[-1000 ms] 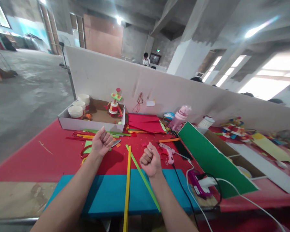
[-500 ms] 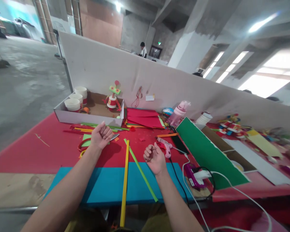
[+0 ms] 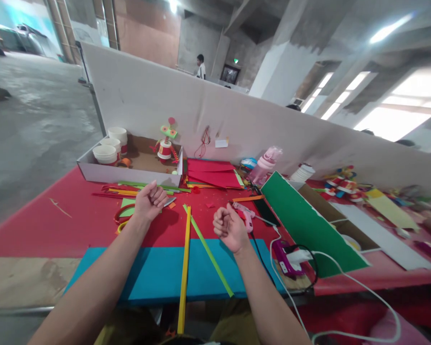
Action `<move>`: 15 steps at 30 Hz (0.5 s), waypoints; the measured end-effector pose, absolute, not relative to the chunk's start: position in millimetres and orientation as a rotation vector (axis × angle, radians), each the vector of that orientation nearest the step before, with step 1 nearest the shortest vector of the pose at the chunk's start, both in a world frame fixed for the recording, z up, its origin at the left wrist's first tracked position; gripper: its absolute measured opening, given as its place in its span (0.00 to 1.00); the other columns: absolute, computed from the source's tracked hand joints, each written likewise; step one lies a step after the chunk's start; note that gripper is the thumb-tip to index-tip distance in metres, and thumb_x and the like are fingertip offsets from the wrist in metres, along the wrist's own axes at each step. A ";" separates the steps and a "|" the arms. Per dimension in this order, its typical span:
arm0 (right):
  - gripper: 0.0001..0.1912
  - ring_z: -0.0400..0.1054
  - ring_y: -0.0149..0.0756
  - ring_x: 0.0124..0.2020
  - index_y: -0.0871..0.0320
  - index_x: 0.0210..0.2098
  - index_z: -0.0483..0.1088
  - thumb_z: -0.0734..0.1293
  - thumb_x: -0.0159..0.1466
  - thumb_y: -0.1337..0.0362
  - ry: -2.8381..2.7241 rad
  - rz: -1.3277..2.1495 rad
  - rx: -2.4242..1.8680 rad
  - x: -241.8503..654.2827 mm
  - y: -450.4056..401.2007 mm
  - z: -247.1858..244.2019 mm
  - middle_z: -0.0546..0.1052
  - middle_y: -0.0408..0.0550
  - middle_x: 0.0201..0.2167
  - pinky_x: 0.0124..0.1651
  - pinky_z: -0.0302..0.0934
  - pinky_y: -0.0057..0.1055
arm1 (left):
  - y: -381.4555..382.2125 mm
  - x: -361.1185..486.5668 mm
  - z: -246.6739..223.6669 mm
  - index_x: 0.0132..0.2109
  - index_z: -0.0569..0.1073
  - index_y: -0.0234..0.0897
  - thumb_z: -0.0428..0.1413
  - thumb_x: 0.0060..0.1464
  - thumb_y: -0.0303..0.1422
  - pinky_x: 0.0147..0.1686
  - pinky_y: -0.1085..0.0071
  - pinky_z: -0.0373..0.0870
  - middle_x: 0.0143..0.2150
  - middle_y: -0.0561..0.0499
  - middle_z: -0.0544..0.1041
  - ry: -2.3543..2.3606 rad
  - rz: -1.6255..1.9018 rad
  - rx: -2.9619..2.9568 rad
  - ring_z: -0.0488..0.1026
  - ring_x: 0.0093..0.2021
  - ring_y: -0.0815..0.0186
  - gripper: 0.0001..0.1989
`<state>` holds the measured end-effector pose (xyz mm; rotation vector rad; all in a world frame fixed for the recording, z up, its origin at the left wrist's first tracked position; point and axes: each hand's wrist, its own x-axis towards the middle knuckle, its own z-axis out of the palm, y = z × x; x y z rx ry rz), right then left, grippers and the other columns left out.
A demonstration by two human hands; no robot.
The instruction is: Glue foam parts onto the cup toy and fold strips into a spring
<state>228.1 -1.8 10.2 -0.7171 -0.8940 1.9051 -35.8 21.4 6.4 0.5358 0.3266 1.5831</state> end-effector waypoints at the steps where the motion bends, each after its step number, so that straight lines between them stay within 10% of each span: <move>1: 0.22 0.51 0.20 0.12 0.60 0.23 0.67 0.64 0.61 0.48 -0.994 1.889 -0.854 230.7 -3.9 9.0 0.65 0.37 0.15 0.14 0.42 0.18 | 21.4 -35.8 6.4 0.18 0.52 0.37 0.52 0.55 0.29 0.12 0.75 0.46 0.14 0.58 0.49 0.334 1.582 0.532 0.48 0.13 0.74 0.22; 7: 0.27 0.69 0.29 0.20 0.63 0.26 0.70 0.64 0.58 0.42 -1.311 1.667 -1.316 240.4 -12.9 -21.8 0.74 0.47 0.19 0.22 0.60 0.22 | 21.8 -34.3 5.0 0.18 0.50 0.37 0.54 0.54 0.30 0.13 0.75 0.48 0.14 0.59 0.48 0.402 1.564 0.483 0.50 0.13 0.75 0.23; 15: 0.24 0.53 0.23 0.14 0.58 0.17 0.60 0.66 0.60 0.49 -0.941 1.728 -0.819 222.0 -18.7 -4.1 0.60 0.36 0.12 0.20 0.53 0.22 | 23.0 -34.3 2.0 0.18 0.52 0.37 0.53 0.54 0.30 0.13 0.75 0.49 0.14 0.59 0.49 0.386 1.567 0.545 0.50 0.14 0.75 0.22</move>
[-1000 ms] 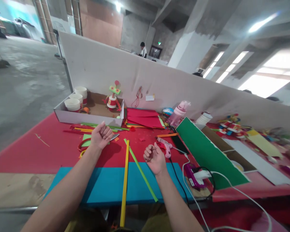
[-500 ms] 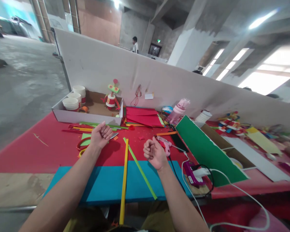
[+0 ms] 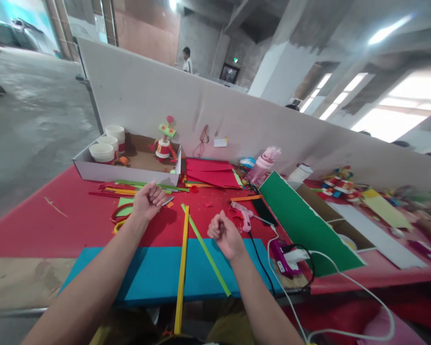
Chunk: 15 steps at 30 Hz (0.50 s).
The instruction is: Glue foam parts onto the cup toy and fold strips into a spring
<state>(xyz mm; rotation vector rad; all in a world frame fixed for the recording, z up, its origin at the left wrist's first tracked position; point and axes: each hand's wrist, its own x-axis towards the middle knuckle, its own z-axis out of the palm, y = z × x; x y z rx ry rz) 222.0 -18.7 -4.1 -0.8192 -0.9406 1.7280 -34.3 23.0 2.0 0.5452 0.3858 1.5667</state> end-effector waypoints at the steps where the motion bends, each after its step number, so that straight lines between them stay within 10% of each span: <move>1: 0.26 0.47 0.23 0.13 0.57 0.16 0.55 0.64 0.62 0.50 -0.826 1.775 -0.707 221.0 -20.0 0.6 0.56 0.34 0.11 0.18 0.49 0.22 | 22.8 -34.3 2.6 0.18 0.52 0.37 0.53 0.54 0.30 0.13 0.75 0.50 0.14 0.59 0.50 0.387 1.565 0.550 0.50 0.14 0.74 0.22; 6: 0.28 0.28 0.24 0.14 0.56 0.17 0.42 0.59 0.67 0.54 -0.489 1.840 -0.457 220.5 -24.5 -0.9 0.43 0.32 0.11 0.15 0.30 0.22 | 21.5 -34.2 5.3 0.17 0.53 0.36 0.53 0.54 0.29 0.14 0.76 0.50 0.14 0.58 0.50 0.409 1.565 0.562 0.50 0.14 0.74 0.21; 15: 0.28 0.26 0.25 0.15 0.56 0.18 0.40 0.59 0.66 0.53 -0.467 1.753 -0.547 218.7 -28.1 -9.8 0.43 0.32 0.11 0.16 0.29 0.24 | 19.3 -31.0 7.9 0.18 0.57 0.36 0.55 0.53 0.32 0.15 0.76 0.50 0.14 0.58 0.54 0.454 1.522 0.731 0.53 0.15 0.74 0.20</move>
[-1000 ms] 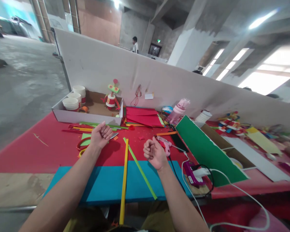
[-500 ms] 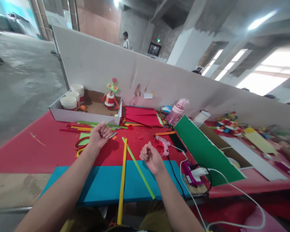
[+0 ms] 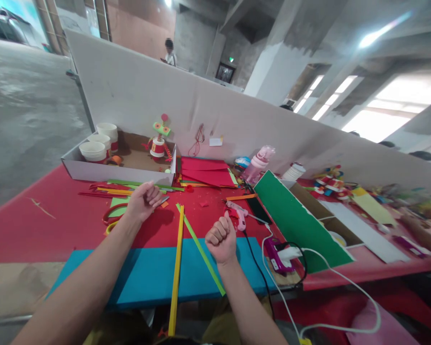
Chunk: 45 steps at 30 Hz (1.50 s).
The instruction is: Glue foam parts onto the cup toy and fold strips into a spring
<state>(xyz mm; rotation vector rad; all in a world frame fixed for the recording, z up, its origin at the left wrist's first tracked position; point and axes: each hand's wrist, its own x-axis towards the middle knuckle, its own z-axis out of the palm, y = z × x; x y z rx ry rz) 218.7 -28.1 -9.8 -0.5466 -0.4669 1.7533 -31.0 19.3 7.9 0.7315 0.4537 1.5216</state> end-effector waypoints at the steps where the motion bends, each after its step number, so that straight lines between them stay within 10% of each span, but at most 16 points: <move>1: 0.28 0.27 0.25 0.15 0.56 0.18 0.40 0.59 0.66 0.53 -0.477 1.750 -0.562 216.8 -28.2 -7.3 0.43 0.32 0.11 0.16 0.30 0.24 | 17.3 -27.8 8.6 0.19 0.58 0.36 0.56 0.53 0.32 0.15 0.76 0.51 0.15 0.58 0.55 0.481 1.486 0.808 0.54 0.15 0.75 0.19; 6: 0.29 0.30 0.26 0.15 0.56 0.17 0.40 0.59 0.66 0.53 -0.485 1.793 -0.541 201.1 -27.8 6.3 0.44 0.33 0.11 0.16 0.33 0.25 | 0.8 4.0 7.2 0.28 0.68 0.35 0.61 0.50 0.34 0.18 0.77 0.54 0.18 0.57 0.64 0.611 1.180 1.210 0.59 0.17 0.75 0.10; 13: 0.30 0.31 0.24 0.13 0.57 0.17 0.40 0.59 0.67 0.52 -0.490 1.954 -0.529 172.3 -24.2 6.0 0.44 0.32 0.10 0.15 0.35 0.22 | -9.4 37.1 -4.0 0.24 0.59 0.36 0.67 0.40 0.38 0.18 0.79 0.53 0.19 0.60 0.61 0.610 0.914 1.350 0.57 0.19 0.77 0.22; 45: 0.27 0.28 0.25 0.13 0.57 0.18 0.42 0.51 0.71 0.56 -0.337 2.216 -0.248 176.0 34.0 -38.2 0.41 0.32 0.11 0.16 0.28 0.25 | 19.8 25.3 -29.8 0.41 0.63 0.37 0.55 0.57 0.34 0.26 0.76 0.60 0.27 0.56 0.65 0.490 0.939 1.191 0.63 0.24 0.73 0.08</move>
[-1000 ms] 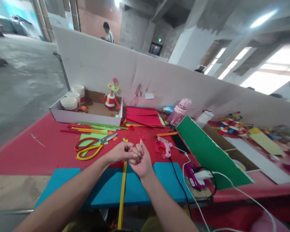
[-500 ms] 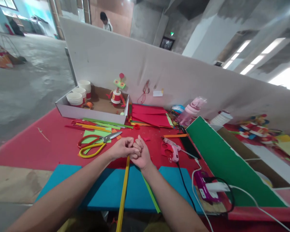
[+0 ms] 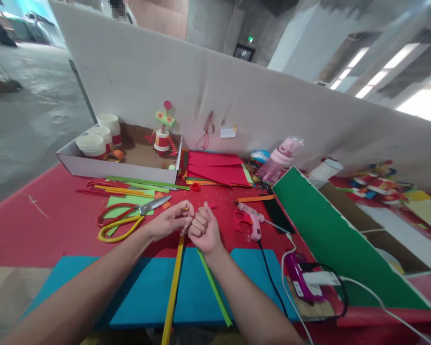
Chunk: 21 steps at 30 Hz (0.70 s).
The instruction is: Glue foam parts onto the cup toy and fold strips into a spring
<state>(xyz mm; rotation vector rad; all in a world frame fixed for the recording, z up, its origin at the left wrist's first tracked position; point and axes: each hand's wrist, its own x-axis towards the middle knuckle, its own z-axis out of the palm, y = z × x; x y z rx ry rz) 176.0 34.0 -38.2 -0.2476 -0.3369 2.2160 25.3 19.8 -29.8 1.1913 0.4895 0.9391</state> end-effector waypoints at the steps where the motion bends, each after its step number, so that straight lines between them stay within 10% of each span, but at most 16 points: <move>1: 0.27 0.29 0.25 0.13 0.57 0.18 0.42 0.51 0.71 0.55 -0.343 2.213 -0.231 176.3 33.8 -37.9 0.40 0.32 0.12 0.16 0.28 0.25 | 19.9 25.3 -30.4 0.42 0.64 0.37 0.55 0.57 0.33 0.26 0.76 0.60 0.27 0.56 0.65 0.472 0.946 1.158 0.63 0.24 0.73 0.08; 16: 0.26 0.31 0.25 0.12 0.56 0.18 0.44 0.52 0.71 0.56 -0.495 2.138 -0.216 175.1 32.1 -36.3 0.43 0.32 0.12 0.14 0.34 0.23 | 19.6 30.1 -33.2 0.42 0.67 0.37 0.55 0.57 0.32 0.24 0.76 0.60 0.23 0.55 0.67 0.493 0.995 0.997 0.64 0.22 0.72 0.06; 21: 0.26 0.64 0.29 0.22 0.56 0.20 0.59 0.51 0.69 0.51 -1.049 1.687 -0.430 175.4 23.3 -11.8 0.68 0.42 0.20 0.29 0.63 0.27 | 24.8 33.6 -33.7 0.36 0.71 0.34 0.57 0.55 0.32 0.29 0.76 0.64 0.28 0.53 0.70 0.592 1.210 0.900 0.67 0.27 0.71 0.05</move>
